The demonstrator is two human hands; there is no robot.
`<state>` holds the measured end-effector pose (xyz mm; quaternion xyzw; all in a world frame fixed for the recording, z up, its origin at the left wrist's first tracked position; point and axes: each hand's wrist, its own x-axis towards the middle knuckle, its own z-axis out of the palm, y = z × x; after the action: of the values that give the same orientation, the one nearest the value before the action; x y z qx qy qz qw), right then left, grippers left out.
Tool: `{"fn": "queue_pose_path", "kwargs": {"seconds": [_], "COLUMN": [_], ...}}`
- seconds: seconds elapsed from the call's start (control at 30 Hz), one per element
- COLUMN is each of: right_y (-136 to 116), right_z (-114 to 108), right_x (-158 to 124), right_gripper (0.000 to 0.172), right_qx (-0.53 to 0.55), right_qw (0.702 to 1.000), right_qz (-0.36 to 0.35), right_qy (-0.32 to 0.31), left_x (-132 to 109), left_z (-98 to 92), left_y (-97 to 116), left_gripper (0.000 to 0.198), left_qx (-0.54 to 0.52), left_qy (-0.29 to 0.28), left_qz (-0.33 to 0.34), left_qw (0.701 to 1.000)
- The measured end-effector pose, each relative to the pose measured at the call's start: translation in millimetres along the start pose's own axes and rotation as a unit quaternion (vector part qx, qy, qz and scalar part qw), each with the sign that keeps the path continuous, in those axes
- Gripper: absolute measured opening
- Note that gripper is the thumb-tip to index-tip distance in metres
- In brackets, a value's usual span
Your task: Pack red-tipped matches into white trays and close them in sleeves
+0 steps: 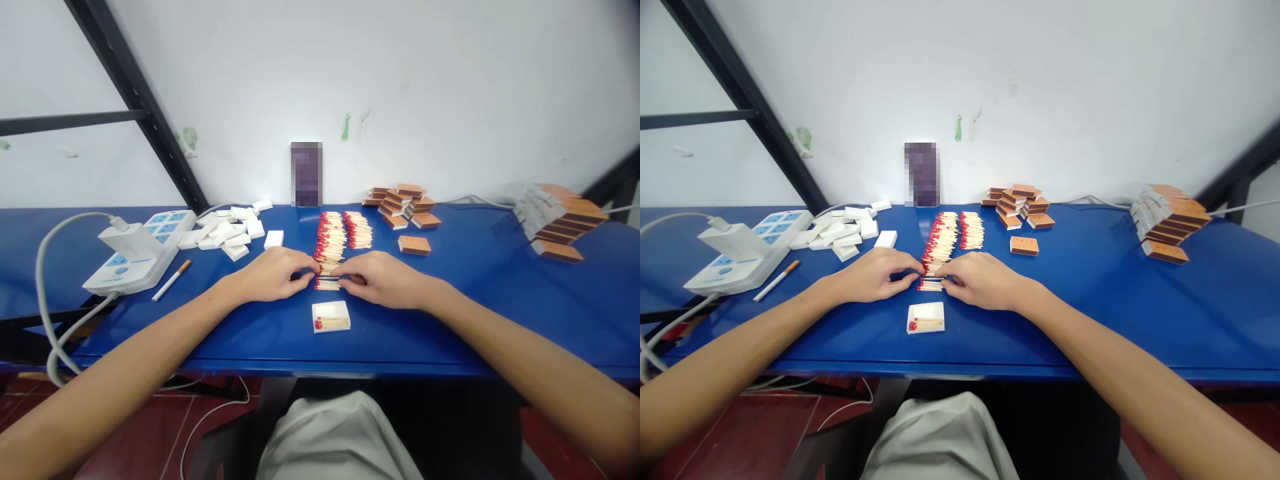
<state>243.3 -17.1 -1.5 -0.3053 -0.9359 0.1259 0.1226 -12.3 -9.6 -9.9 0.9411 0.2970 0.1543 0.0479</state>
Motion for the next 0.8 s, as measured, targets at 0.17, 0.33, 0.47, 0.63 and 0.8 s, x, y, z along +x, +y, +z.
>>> {"fn": "queue_pose_path", "kwargs": {"seconds": [0.17, 0.33, 0.47, 0.63, 0.8], "right_y": [0.0, 0.5, -0.2, -1.0, -1.0], "right_z": [0.5, 1.3, 0.0, -0.7, -0.4], "right_x": [-0.4, -0.5, -0.8, -0.1, 0.0], "right_gripper": [0.029, 0.028, 0.026, 0.024, 0.024], "right_qx": [0.004, 0.005, 0.005, 0.004, -0.003], "right_qw": [1.000, 1.000, 1.000, 1.000, 1.000], "right_qz": [-0.009, -0.013, 0.001, 0.005, 0.009], "right_qy": [0.005, 0.012, 0.015, 0.003, -0.006], "left_x": [0.1, 0.6, -0.7, -2.1, -1.7], "left_z": [0.4, 1.3, 1.1, 0.5, 0.3], "left_y": [0.5, 0.8, 0.5, 0.2, 0.5], "left_gripper": [0.021, 0.020, 0.022, 0.023, 0.024], "left_qx": [-0.007, -0.014, -0.010, -0.001, 0.006], "left_qy": [0.007, -0.001, -0.002, 0.005, -0.001], "left_qz": [-0.001, 0.005, 0.005, 0.005, 0.006], "left_qw": [1.000, 1.000, 1.000, 1.000, 1.000]}}
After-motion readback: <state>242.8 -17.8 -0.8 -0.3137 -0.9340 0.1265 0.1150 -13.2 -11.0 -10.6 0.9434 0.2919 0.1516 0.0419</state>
